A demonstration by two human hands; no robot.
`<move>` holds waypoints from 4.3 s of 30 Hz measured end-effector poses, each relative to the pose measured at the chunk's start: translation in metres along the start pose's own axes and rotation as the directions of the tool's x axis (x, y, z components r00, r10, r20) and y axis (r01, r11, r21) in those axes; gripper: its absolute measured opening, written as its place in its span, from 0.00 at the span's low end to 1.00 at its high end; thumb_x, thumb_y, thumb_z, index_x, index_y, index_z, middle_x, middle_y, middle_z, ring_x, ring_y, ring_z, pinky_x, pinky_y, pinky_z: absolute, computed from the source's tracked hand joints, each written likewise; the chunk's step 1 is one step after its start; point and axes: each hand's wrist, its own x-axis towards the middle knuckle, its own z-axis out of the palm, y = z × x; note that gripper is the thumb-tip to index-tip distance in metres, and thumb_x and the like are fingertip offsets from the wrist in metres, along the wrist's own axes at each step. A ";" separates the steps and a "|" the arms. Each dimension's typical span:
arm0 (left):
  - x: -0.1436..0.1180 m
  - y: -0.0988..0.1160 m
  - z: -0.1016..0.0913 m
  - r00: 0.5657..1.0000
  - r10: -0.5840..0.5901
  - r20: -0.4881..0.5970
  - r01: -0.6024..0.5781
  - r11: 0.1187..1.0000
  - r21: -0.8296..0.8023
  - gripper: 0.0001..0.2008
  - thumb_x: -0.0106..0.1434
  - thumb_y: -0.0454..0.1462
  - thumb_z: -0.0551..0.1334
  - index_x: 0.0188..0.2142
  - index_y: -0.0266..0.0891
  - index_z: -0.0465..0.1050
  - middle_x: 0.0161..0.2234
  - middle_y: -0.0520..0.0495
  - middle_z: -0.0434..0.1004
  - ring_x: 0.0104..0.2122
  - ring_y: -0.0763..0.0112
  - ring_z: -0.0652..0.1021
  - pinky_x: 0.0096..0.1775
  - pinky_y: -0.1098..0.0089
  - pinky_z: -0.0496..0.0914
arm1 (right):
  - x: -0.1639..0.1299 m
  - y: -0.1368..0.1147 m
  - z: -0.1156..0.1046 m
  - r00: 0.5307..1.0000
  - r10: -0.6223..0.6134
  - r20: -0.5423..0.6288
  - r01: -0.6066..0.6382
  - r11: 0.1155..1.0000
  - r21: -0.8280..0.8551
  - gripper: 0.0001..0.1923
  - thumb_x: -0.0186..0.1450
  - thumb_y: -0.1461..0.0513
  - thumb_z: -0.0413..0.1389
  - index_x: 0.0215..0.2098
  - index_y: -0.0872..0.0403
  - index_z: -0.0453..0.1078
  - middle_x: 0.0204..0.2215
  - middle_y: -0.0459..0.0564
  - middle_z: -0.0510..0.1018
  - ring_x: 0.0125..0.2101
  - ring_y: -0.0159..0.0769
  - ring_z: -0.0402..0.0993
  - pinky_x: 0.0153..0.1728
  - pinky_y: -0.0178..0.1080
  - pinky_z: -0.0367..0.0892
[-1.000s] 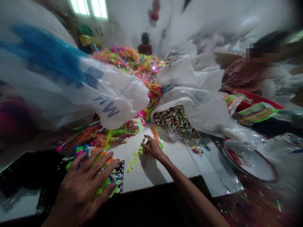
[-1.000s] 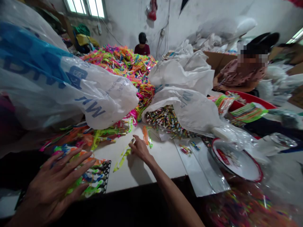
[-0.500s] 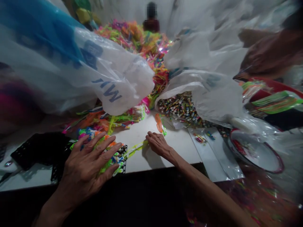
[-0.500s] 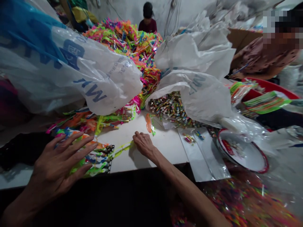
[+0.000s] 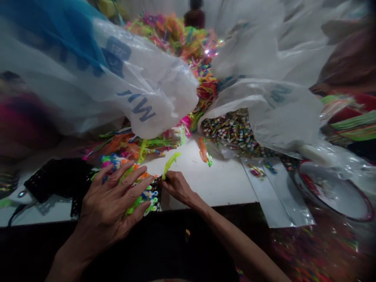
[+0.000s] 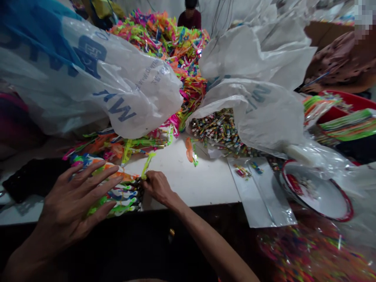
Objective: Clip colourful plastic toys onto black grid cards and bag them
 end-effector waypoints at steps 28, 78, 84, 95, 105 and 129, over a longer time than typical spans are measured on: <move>0.008 0.010 0.007 0.983 -0.146 -0.114 0.133 0.985 -0.114 0.16 0.63 0.41 0.58 0.51 0.49 0.68 0.52 0.52 0.73 0.55 0.59 0.69 0.59 0.51 0.54 | 0.058 0.015 -0.038 0.991 0.128 -0.026 -0.117 0.784 -0.609 0.13 0.61 0.69 0.47 0.39 0.57 0.72 0.39 0.55 0.76 0.36 0.38 0.72 0.33 0.36 0.59; 0.004 0.003 0.006 0.999 -0.035 -0.027 0.035 0.999 0.016 0.28 0.58 0.36 0.62 0.58 0.44 0.61 0.56 0.45 0.68 0.57 0.54 0.67 0.58 0.47 0.55 | 0.001 -0.013 0.004 0.983 -0.012 0.181 0.061 0.962 -0.265 0.09 0.64 0.67 0.49 0.38 0.57 0.71 0.31 0.53 0.77 0.31 0.37 0.72 0.31 0.34 0.59; 0.006 0.004 0.004 0.999 -0.038 -0.001 0.038 0.999 0.024 0.29 0.59 0.36 0.61 0.60 0.46 0.58 0.57 0.48 0.68 0.58 0.54 0.66 0.56 0.49 0.58 | 0.003 -0.028 -0.009 0.966 0.016 0.259 0.084 0.925 -0.370 0.10 0.65 0.67 0.48 0.40 0.57 0.70 0.32 0.54 0.77 0.33 0.38 0.73 0.30 0.34 0.58; 0.004 0.004 0.004 0.999 -0.044 -0.021 0.044 0.999 0.027 0.27 0.59 0.36 0.61 0.58 0.43 0.61 0.55 0.46 0.70 0.57 0.53 0.66 0.55 0.50 0.60 | -0.006 -0.035 -0.004 0.997 -0.075 0.015 0.077 0.965 -0.250 0.08 0.63 0.67 0.51 0.33 0.55 0.72 0.33 0.49 0.75 0.29 0.30 0.68 0.29 0.31 0.55; 0.003 0.007 0.005 0.995 -0.099 -0.032 0.098 0.994 -0.044 0.24 0.60 0.37 0.61 0.56 0.44 0.64 0.56 0.49 0.69 0.57 0.55 0.66 0.57 0.52 0.58 | 0.008 -0.015 -0.009 0.967 0.152 0.206 -0.250 0.735 0.631 0.09 0.55 0.59 0.59 0.24 0.59 0.70 0.17 0.43 0.71 0.20 0.28 0.67 0.25 0.31 0.62; 0.006 0.011 0.004 0.981 -0.193 -0.026 0.189 0.975 -0.120 0.19 0.64 0.43 0.55 0.54 0.45 0.66 0.55 0.58 0.69 0.59 0.61 0.62 0.63 0.53 0.44 | 0.002 -0.015 0.001 0.971 0.222 0.085 -0.227 0.764 0.605 0.12 0.53 0.53 0.60 0.21 0.53 0.69 0.16 0.47 0.71 0.19 0.34 0.66 0.20 0.34 0.64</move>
